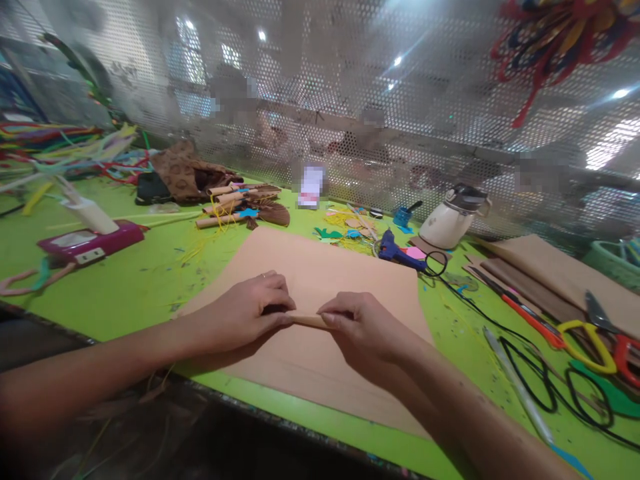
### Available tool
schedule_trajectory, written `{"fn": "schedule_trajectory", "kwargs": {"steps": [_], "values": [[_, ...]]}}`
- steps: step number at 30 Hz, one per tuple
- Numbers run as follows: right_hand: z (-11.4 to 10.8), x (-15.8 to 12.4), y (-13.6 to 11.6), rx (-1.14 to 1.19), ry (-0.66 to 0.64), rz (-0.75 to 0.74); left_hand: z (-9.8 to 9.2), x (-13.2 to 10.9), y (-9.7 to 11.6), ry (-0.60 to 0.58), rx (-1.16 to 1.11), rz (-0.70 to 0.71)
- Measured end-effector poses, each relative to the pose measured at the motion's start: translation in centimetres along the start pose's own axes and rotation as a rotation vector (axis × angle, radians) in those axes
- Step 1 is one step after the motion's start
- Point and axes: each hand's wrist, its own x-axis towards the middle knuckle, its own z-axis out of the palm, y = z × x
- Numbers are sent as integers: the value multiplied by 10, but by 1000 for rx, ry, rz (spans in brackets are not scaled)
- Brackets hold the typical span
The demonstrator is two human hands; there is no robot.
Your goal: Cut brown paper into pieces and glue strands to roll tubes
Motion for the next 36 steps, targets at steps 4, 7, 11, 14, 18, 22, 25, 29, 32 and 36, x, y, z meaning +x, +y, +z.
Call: {"fn": "schedule_trajectory", "kwargs": {"steps": [4, 7, 11, 14, 18, 22, 25, 29, 32, 36], "values": [[2, 0, 1, -47, 47, -1, 0, 1, -2, 13, 44, 45], [4, -1, 3, -91, 84, -45, 1, 1, -2, 19, 68, 86], [3, -1, 4, -86, 65, -76, 3, -1, 0, 28, 76, 108], [3, 0, 2, -62, 51, -57, 3, -3, 4, 34, 133, 141], [5, 1, -1, -34, 81, 7, 4, -3, 7, 20, 255, 193], [-1, -7, 1, -78, 135, 76, 4, -3, 7, 32, 277, 207], [-12, -21, 3, -156, 92, 92, 4, -3, 7, 37, 273, 204], [-22, -32, 3, -182, 22, 123, 5, -3, 8, 46, 274, 202], [-23, -33, 6, -163, -13, 138, 6, -2, 7, 61, 301, 211], [-21, -36, 12, -112, 30, 41, 7, -2, 5, 45, 311, 243]]}}
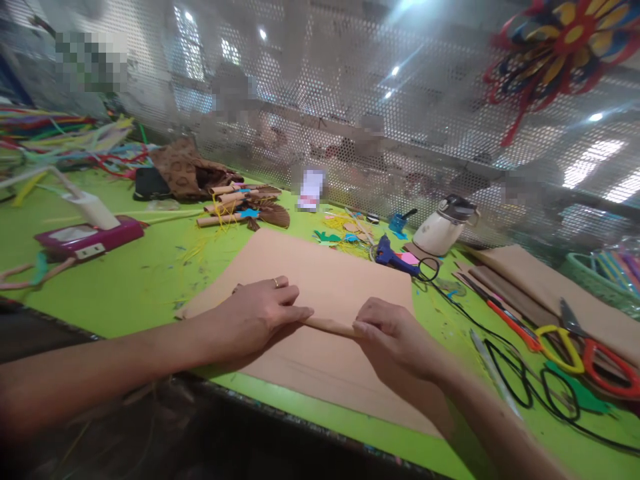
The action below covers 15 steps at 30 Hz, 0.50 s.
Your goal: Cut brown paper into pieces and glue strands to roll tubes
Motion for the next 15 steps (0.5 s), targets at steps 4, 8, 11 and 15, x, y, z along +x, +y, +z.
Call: {"fn": "schedule_trajectory", "kwargs": {"steps": [4, 8, 11, 15], "values": [[2, -6, -2, -43, 22, 61, -2, 0, -1, -4, -11, -11], [0, -5, -3, -35, -46, 116, -3, 1, -1, -23, -24, -28], [-2, -2, -1, 36, -108, 109, -4, 1, -1, -20, -16, -23], [-1, -3, 1, 106, -90, 139, -2, 0, 0, 1, 6, -4]]}}
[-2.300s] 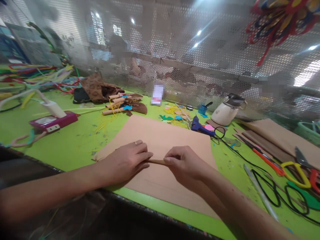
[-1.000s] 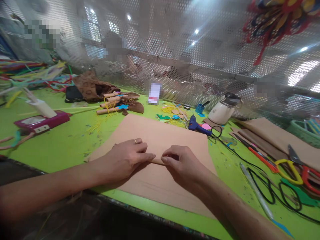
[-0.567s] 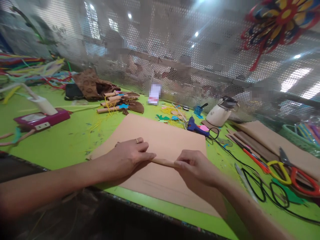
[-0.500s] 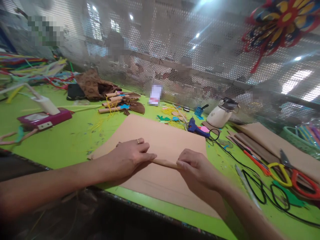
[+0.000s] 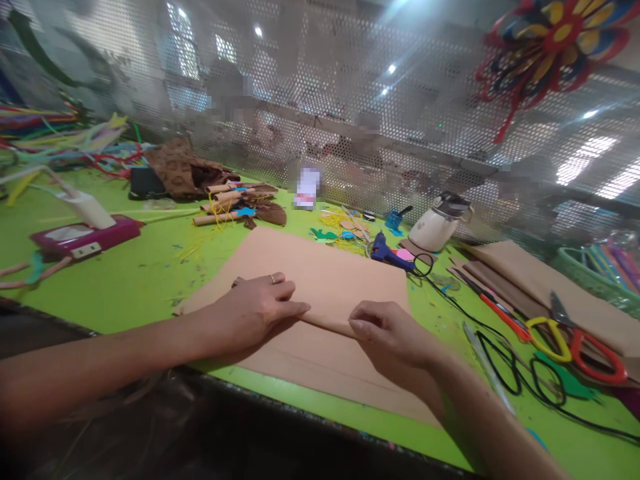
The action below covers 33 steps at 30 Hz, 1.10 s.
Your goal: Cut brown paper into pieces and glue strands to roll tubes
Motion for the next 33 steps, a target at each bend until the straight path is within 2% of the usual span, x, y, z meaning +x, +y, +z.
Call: {"fn": "schedule_trajectory", "kwargs": {"steps": [4, 14, 19, 23, 27, 30, 33], "values": [[7, -4, 3, -22, 137, -74, 2, -1, 0, 5, 16, -1], [35, -20, 1, -318, 397, -270, 1, 2, -1, -21, 21, 45], [39, -20, 8, -514, 413, -434, 3, 2, -1, 7, 36, 57], [39, -15, 0, -713, 421, -395, 6, 2, -2, 21, 53, 82], [46, -7, -16, -896, 317, -362, 7, 2, -3, 47, 43, 95], [52, -2, -22, -924, 276, -353, 6, 2, -3, 36, 7, 91], [53, -2, -24, -822, 291, -337, 3, 1, -3, 33, -55, 57]]}}
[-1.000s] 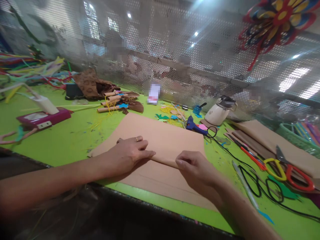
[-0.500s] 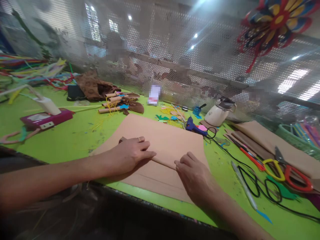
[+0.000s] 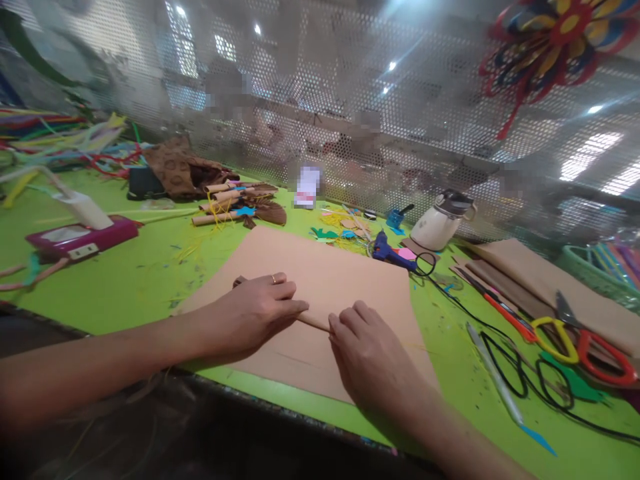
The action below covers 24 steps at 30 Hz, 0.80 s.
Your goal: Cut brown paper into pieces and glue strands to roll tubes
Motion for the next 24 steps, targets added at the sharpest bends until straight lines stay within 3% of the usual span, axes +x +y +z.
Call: {"fn": "schedule_trajectory", "kwargs": {"steps": [5, 11, 24], "values": [[-5, -1, 2, 326, 65, 129, -1, -4, -4, 30, -162, -142], [1, -1, 7, 557, 115, 230, 1, -7, -7, 23, -252, -205], [6, 0, 9, 521, 113, 201, -3, -5, -16, -13, -243, -156]]}}
